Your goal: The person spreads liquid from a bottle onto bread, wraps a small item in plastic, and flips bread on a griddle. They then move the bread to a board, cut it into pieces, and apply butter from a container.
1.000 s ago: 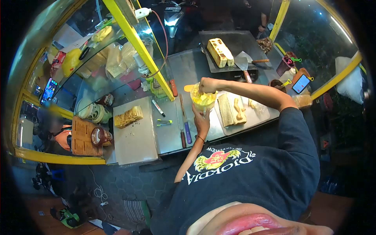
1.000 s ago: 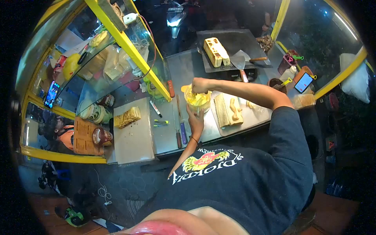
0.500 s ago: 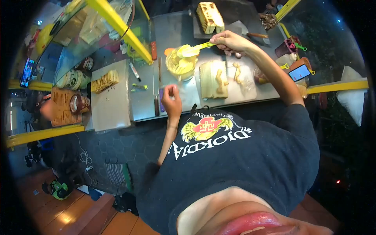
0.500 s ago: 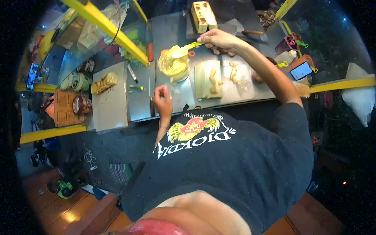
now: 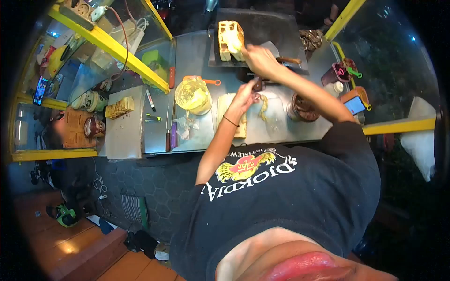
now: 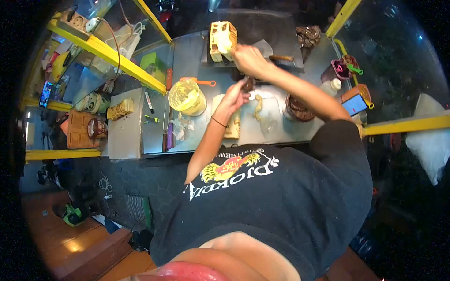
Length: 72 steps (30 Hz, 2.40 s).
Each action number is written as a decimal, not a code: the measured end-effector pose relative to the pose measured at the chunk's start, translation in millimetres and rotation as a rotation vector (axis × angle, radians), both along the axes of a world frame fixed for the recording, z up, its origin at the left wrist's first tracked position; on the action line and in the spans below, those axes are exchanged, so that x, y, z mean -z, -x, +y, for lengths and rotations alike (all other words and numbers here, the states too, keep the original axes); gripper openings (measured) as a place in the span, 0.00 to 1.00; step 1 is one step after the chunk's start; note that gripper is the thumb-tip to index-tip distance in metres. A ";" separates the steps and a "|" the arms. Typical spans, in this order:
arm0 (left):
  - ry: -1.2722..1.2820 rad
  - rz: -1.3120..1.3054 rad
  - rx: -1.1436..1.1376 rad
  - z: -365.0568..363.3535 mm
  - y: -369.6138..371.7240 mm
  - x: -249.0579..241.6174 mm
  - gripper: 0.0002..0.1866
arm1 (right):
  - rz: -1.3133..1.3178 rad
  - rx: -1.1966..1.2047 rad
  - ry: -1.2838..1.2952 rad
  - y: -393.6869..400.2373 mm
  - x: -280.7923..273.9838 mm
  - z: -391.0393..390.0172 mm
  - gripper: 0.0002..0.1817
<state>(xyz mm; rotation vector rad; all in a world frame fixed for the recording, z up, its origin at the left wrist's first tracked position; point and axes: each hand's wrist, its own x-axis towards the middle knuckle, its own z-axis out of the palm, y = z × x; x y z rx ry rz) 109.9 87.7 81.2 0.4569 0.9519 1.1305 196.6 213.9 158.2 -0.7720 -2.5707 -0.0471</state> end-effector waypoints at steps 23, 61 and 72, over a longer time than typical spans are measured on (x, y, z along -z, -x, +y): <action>-0.239 1.237 -0.320 -85.5 45.1 -89.2 0.20 | 0.463 -0.074 0.481 -52.8 -56.9 32.4 0.16; -0.267 0.460 -0.529 -104.3 12.1 -12.8 0.19 | -0.360 -0.735 0.417 178.7 -32.7 -54.5 0.12; -0.252 0.465 -0.532 -95.5 10.7 -5.9 0.20 | -0.276 -0.221 1.110 174.8 0.7 -66.6 0.13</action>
